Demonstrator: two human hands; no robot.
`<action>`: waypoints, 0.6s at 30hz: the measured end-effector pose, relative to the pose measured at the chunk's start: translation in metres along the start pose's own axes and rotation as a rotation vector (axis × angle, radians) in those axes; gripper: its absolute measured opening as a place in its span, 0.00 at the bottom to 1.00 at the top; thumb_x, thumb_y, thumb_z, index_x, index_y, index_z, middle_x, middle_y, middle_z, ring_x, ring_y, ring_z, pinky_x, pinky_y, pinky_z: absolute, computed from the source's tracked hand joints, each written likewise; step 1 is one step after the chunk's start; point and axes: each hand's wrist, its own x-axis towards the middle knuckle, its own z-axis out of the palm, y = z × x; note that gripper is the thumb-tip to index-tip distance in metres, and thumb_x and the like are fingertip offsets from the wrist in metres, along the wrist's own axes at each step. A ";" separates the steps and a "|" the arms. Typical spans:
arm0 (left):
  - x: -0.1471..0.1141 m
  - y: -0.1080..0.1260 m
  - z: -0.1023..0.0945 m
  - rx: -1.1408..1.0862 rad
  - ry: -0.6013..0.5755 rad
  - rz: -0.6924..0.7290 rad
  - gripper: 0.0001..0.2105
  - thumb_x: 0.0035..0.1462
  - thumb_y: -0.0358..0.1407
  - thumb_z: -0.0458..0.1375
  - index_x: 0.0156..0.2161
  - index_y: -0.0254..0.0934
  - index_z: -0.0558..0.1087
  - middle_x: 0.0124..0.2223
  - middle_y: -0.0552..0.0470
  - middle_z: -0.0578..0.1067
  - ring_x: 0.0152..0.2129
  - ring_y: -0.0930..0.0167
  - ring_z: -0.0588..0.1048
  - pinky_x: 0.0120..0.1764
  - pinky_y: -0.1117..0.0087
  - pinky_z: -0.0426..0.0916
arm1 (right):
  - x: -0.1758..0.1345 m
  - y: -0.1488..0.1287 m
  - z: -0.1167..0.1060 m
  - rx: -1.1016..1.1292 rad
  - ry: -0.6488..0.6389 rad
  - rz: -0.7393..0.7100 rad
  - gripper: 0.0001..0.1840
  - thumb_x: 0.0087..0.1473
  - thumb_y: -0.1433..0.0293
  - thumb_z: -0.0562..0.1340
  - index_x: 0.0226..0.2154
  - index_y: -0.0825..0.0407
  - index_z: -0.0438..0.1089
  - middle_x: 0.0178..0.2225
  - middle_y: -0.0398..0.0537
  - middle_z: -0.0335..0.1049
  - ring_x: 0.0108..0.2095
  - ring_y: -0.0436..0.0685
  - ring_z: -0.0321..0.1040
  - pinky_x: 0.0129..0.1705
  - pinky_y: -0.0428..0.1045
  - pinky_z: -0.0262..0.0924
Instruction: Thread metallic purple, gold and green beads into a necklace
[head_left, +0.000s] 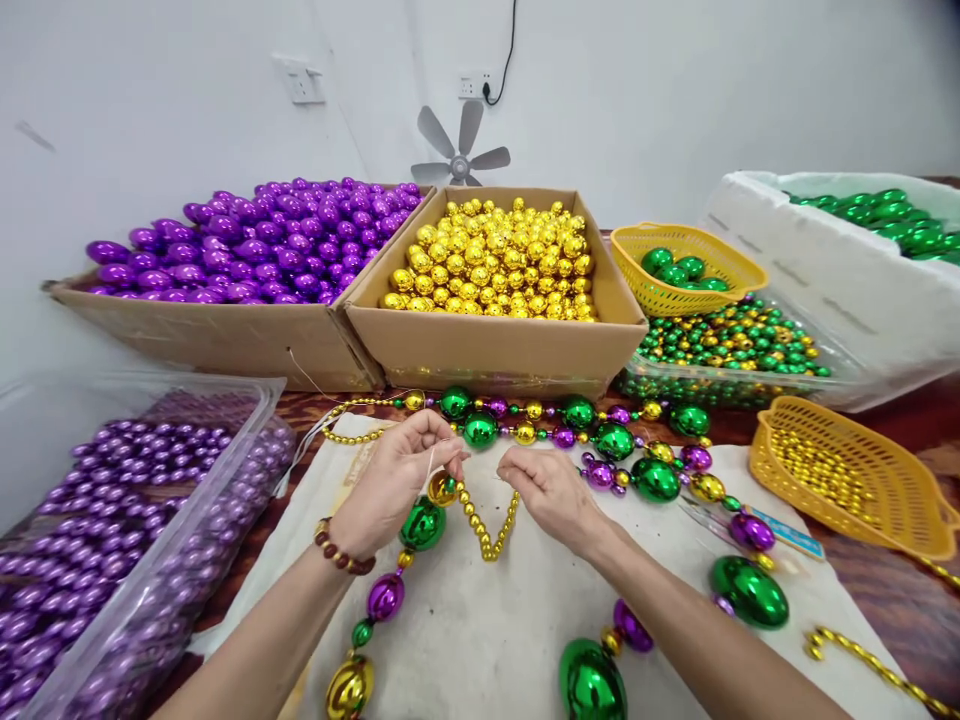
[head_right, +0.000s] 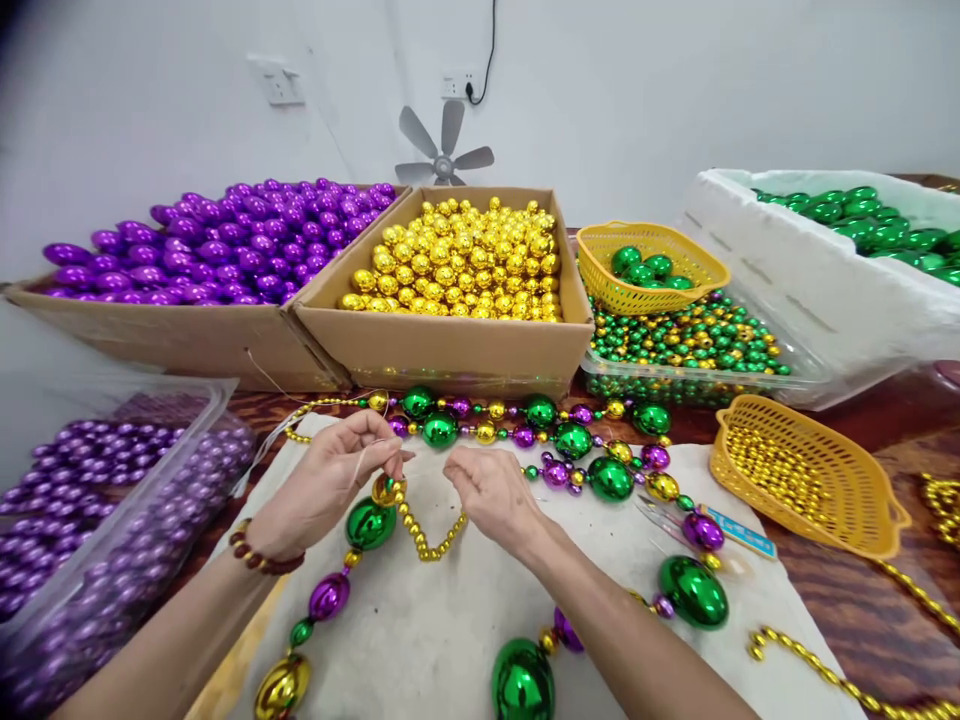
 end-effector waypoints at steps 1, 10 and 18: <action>0.000 0.003 -0.001 0.028 -0.004 -0.012 0.07 0.58 0.36 0.60 0.32 0.37 0.67 0.25 0.55 0.74 0.24 0.74 0.71 0.30 0.72 0.63 | 0.000 0.000 0.001 -0.014 0.009 0.000 0.12 0.60 0.73 0.56 0.25 0.51 0.65 0.23 0.39 0.63 0.26 0.50 0.60 0.30 0.47 0.44; 0.021 -0.003 -0.005 -0.059 -0.200 -0.317 0.10 0.53 0.34 0.64 0.38 0.36 0.67 0.23 0.59 0.71 0.22 0.75 0.70 0.30 0.72 0.61 | -0.002 -0.002 -0.027 -0.036 -0.031 -0.094 0.11 0.61 0.73 0.58 0.27 0.50 0.66 0.22 0.36 0.62 0.24 0.48 0.59 0.28 0.44 0.47; 0.029 -0.001 -0.005 0.103 -0.418 -0.339 0.06 0.53 0.34 0.63 0.33 0.33 0.71 0.24 0.55 0.72 0.23 0.75 0.69 0.31 0.72 0.59 | 0.036 -0.013 -0.023 -0.041 0.103 -0.121 0.09 0.62 0.69 0.57 0.34 0.48 0.72 0.36 0.44 0.70 0.37 0.54 0.66 0.39 0.48 0.55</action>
